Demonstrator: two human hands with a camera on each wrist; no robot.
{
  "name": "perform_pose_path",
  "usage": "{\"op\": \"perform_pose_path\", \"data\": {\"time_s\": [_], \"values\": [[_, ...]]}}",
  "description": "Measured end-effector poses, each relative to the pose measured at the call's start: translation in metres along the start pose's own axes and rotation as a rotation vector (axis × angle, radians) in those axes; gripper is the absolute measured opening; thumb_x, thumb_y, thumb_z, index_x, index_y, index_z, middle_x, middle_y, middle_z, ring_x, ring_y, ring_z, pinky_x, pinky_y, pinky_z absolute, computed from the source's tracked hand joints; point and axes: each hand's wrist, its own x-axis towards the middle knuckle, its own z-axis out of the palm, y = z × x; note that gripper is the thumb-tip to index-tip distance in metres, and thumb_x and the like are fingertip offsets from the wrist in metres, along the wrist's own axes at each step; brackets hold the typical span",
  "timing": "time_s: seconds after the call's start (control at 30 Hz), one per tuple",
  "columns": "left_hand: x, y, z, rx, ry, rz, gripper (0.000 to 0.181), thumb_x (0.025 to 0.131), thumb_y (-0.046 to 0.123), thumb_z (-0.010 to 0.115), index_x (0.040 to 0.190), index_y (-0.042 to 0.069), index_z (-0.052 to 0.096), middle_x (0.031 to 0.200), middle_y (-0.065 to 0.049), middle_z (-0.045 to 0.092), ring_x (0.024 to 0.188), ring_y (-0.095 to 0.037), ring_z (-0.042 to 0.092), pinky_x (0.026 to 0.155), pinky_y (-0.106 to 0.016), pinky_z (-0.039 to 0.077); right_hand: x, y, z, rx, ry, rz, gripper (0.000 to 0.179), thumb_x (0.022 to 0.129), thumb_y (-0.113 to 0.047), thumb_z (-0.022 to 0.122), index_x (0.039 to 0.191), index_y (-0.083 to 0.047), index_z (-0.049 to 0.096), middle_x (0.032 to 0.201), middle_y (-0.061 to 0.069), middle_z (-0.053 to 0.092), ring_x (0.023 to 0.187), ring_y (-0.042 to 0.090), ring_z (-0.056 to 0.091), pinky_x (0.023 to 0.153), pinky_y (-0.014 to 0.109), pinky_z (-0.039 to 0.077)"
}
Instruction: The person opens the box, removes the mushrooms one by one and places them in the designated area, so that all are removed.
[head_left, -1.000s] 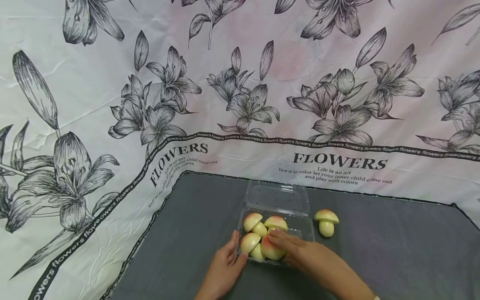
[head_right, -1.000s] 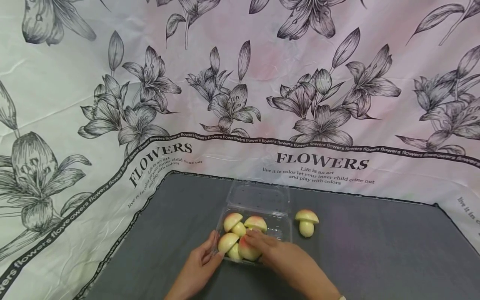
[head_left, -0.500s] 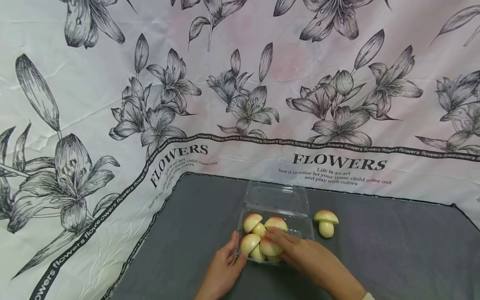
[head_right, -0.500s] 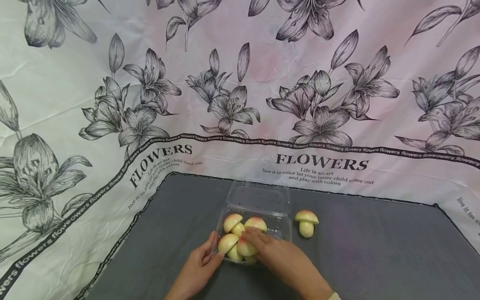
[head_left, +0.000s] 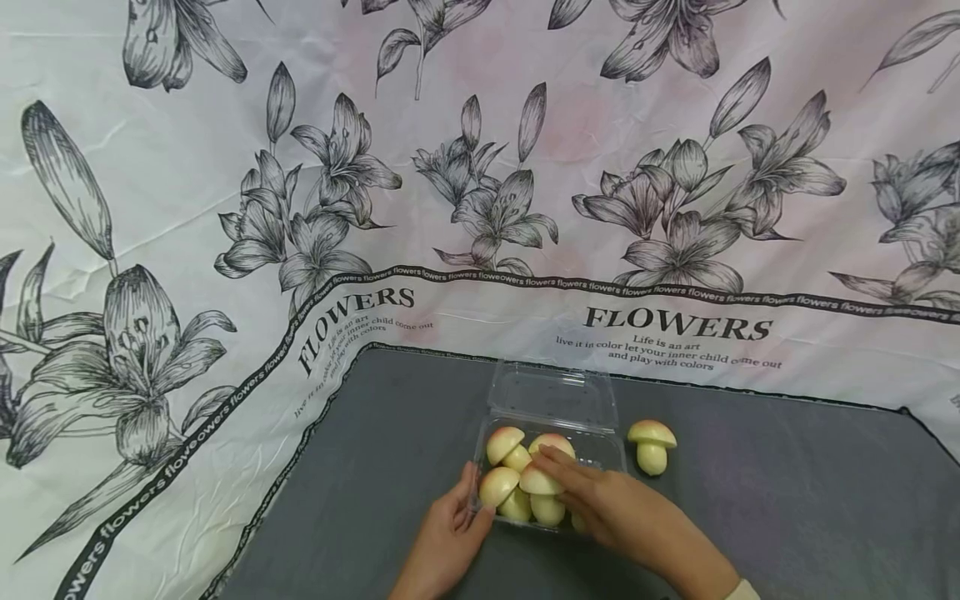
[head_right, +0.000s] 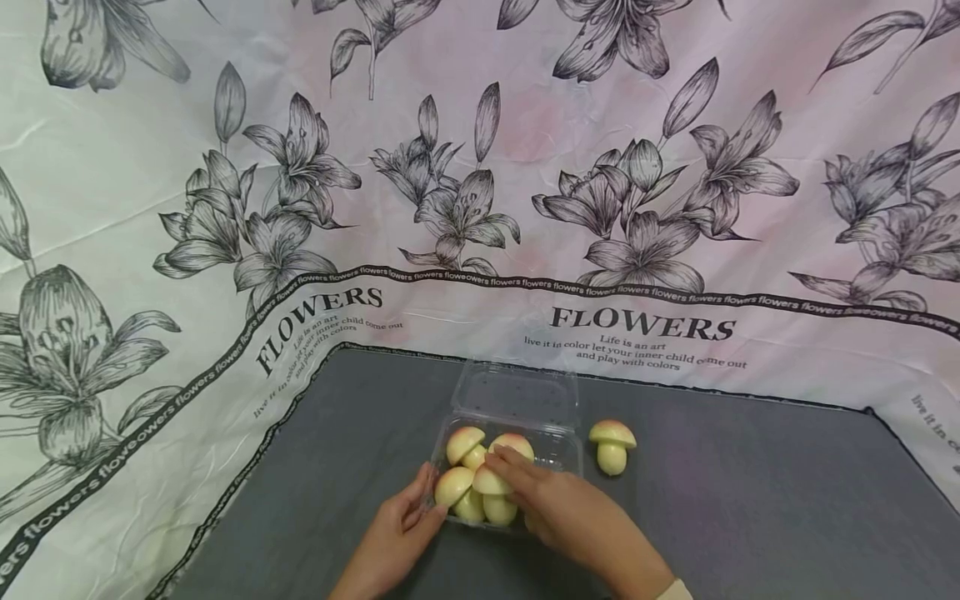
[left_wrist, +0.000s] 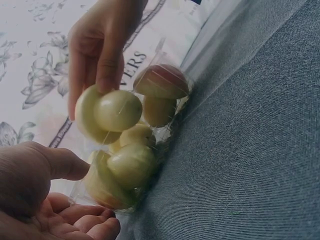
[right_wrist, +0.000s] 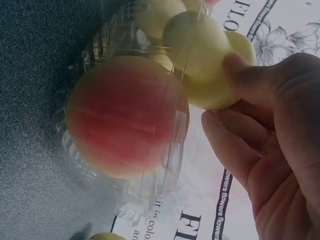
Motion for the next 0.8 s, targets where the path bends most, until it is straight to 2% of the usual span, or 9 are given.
{"op": "perform_pose_path", "data": {"time_s": [0.1,0.3,0.37,0.5,0.6,0.7,0.8], "values": [[0.000,0.000,0.000,0.001,-0.005,0.002,0.082,0.110,0.030,0.062,0.163,-0.011,0.015,0.169,-0.033,0.015,0.156,-0.048,0.020,0.121,-0.063,0.034,-0.001,0.002,-0.002,0.002,0.008,-0.006,0.073,0.091,0.006,0.076,0.158,-0.011,0.051,0.150,0.016,0.061,0.095,0.012,0.076,0.071,0.023,0.062],[0.000,0.000,0.001,0.005,0.003,0.004,0.081,0.110,0.028,0.063,0.163,-0.011,0.016,0.169,-0.032,0.016,0.155,-0.048,0.022,0.122,-0.062,0.033,-0.006,0.006,-0.007,0.114,-0.014,0.031,0.091,0.086,0.020,0.073,0.164,-0.014,0.042,0.149,0.017,0.062,0.103,0.013,0.076,0.061,0.012,0.049],[0.000,0.001,0.002,0.008,0.007,0.002,0.080,0.109,0.027,0.063,0.163,-0.012,0.017,0.169,-0.032,0.017,0.155,-0.047,0.022,0.123,-0.062,0.033,-0.007,0.007,-0.009,0.125,-0.005,0.036,0.093,0.085,0.021,0.073,0.165,-0.013,0.041,0.153,0.017,0.059,0.104,0.015,0.076,0.064,0.013,0.053],[-0.001,0.002,0.003,0.010,0.014,-0.029,0.081,0.109,0.027,0.064,0.164,-0.011,0.017,0.170,-0.032,0.016,0.155,-0.049,0.022,0.122,-0.063,0.034,-0.009,0.011,-0.011,0.089,0.076,-0.007,0.093,0.082,0.023,0.073,0.163,-0.010,0.043,0.153,0.017,0.058,0.112,0.019,0.075,0.080,0.017,0.061],[-0.001,0.002,0.003,0.007,0.017,-0.044,0.082,0.109,0.028,0.064,0.164,-0.010,0.017,0.170,-0.032,0.015,0.155,-0.049,0.022,0.122,-0.063,0.034,-0.008,0.016,-0.012,0.043,0.180,-0.060,0.084,0.083,0.018,0.077,0.159,-0.007,0.050,0.146,0.015,0.064,0.115,0.022,0.073,0.091,0.017,0.059],[-0.001,0.003,0.002,-0.001,0.010,-0.043,0.081,0.109,0.028,0.064,0.164,-0.010,0.016,0.170,-0.031,0.015,0.156,-0.049,0.021,0.122,-0.064,0.033,-0.009,0.022,-0.012,0.021,0.263,-0.084,0.079,0.083,0.010,0.083,0.155,-0.007,0.055,0.139,0.014,0.069,0.113,0.022,0.074,0.093,0.012,0.056],[-0.001,0.003,0.000,-0.008,0.001,-0.033,0.081,0.110,0.028,0.063,0.164,-0.010,0.016,0.170,-0.031,0.016,0.156,-0.049,0.020,0.122,-0.065,0.032,-0.013,0.027,-0.014,0.014,0.287,-0.062,0.079,0.083,0.008,0.083,0.155,-0.010,0.056,0.140,0.013,0.069,0.115,0.022,0.074,0.095,0.010,0.054]]}}
